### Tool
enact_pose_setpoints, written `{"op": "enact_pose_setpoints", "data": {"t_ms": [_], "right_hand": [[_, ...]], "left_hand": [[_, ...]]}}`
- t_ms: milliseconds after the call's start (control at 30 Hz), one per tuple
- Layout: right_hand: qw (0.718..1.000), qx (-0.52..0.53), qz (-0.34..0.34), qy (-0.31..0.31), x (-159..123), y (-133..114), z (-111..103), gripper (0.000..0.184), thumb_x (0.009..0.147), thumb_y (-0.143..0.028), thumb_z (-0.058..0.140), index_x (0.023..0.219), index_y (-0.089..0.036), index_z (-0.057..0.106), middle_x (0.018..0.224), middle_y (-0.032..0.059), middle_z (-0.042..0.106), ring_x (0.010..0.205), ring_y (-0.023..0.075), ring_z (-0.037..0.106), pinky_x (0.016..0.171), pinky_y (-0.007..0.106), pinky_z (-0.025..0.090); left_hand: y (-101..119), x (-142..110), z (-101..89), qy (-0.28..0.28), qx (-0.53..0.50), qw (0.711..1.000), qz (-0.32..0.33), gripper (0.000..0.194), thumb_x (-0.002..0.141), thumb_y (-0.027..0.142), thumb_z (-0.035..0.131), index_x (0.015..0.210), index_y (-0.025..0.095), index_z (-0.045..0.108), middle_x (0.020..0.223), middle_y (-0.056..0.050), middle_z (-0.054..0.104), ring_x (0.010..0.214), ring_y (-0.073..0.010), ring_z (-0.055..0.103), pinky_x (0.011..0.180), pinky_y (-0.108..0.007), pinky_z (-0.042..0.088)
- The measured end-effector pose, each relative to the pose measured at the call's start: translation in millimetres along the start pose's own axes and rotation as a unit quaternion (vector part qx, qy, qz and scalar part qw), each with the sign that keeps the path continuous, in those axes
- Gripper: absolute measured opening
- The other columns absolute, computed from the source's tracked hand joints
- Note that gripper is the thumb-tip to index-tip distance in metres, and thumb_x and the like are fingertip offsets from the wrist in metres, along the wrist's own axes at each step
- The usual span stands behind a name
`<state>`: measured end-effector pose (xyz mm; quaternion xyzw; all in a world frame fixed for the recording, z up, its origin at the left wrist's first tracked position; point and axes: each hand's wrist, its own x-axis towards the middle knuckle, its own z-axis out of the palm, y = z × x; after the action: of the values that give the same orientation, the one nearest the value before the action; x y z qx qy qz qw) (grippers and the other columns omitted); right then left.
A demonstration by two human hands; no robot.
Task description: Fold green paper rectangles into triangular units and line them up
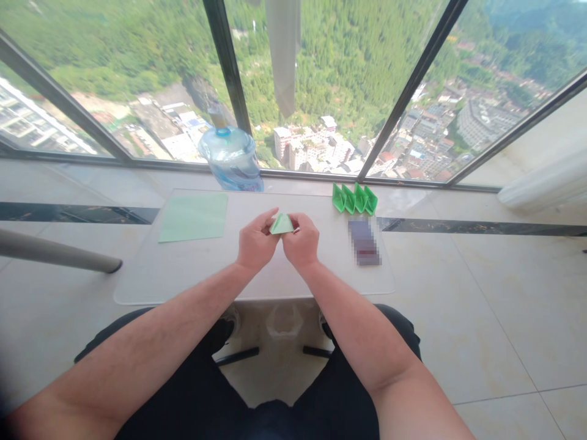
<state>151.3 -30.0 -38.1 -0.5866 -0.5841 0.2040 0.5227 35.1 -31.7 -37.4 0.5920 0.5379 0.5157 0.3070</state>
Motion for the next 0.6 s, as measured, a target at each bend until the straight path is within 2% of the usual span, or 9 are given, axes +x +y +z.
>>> {"op": "enact_pose_setpoints", "data": {"t_ms": [133,200,300,400,467,533,600], "right_hand": [[0.991,-0.085,-0.098,0.01,0,4,-4,0.023,0.086,-0.035,0.06,0.105,-0.023,0.062,0.085,0.0022,0.074,0.069,0.016,0.066,0.068,0.028,0.05],[0.983,-0.124,-0.133,0.006,1,6,-6,0.016,0.089,-0.033,0.057,0.099,-0.023,0.062,0.083,0.0023,0.074,0.069,0.0157,0.067,0.068,0.026,0.049],[0.981,-0.131,-0.146,0.008,3,6,-10,0.013,0.092,-0.029,0.052,0.094,-0.022,0.063,0.077,0.0016,0.073,0.068,0.0155,0.067,0.068,0.026,0.049],[0.989,-0.083,-0.124,-0.003,4,2,-12,0.015,0.088,-0.03,0.057,0.097,-0.023,0.065,0.078,0.0009,0.072,0.067,0.015,0.066,0.069,0.028,0.051],[0.995,-0.012,-0.087,-0.046,5,-3,-14,0.023,0.084,-0.032,0.062,0.104,-0.023,0.065,0.084,0.001,0.072,0.068,0.0145,0.065,0.07,0.029,0.053],[0.991,0.087,-0.021,-0.097,7,-7,-15,0.031,0.083,-0.034,0.063,0.111,-0.024,0.064,0.09,0.0012,0.072,0.07,0.0143,0.066,0.067,0.029,0.054],[0.974,0.181,0.059,-0.126,12,-9,-16,0.034,0.083,-0.037,0.064,0.113,-0.024,0.063,0.087,0.0004,0.071,0.068,0.0141,0.065,0.062,0.028,0.054]], "left_hand": [[5,2,-3.9,0.027,0.029,0.999,-0.018,0.038,0.078,0.015,0.066,0.116,0.022,0.068,0.091,0.0,0.078,0.07,-0.0133,0.067,0.077,-0.027,0.055],[7,1,-4.9,0.017,0.012,0.999,-0.028,0.032,0.079,0.016,0.064,0.111,0.023,0.065,0.086,0.002,0.078,0.066,-0.0126,0.066,0.072,-0.026,0.054],[8,0,-5.3,-0.02,-0.041,0.998,-0.04,0.026,0.083,0.02,0.062,0.108,0.024,0.061,0.087,0.002,0.077,0.064,-0.0125,0.067,0.066,-0.025,0.054],[9,2,-5.9,-0.017,-0.062,0.997,-0.047,0.023,0.083,0.025,0.063,0.106,0.023,0.063,0.085,0.002,0.076,0.066,-0.0128,0.067,0.064,-0.024,0.054],[11,5,-6.9,0.007,-0.066,0.996,-0.062,0.021,0.082,0.026,0.065,0.103,0.022,0.065,0.079,0.002,0.074,0.064,-0.0129,0.066,0.062,-0.024,0.053],[12,9,-8.3,0.022,-0.091,0.991,-0.092,0.021,0.08,0.028,0.067,0.099,0.02,0.065,0.072,0.002,0.07,0.061,-0.0134,0.065,0.057,-0.025,0.052],[13,14,-9.9,0.017,-0.131,0.983,-0.125,0.023,0.078,0.03,0.07,0.097,0.019,0.064,0.07,0.002,0.068,0.059,-0.0141,0.065,0.053,-0.025,0.051]]}}
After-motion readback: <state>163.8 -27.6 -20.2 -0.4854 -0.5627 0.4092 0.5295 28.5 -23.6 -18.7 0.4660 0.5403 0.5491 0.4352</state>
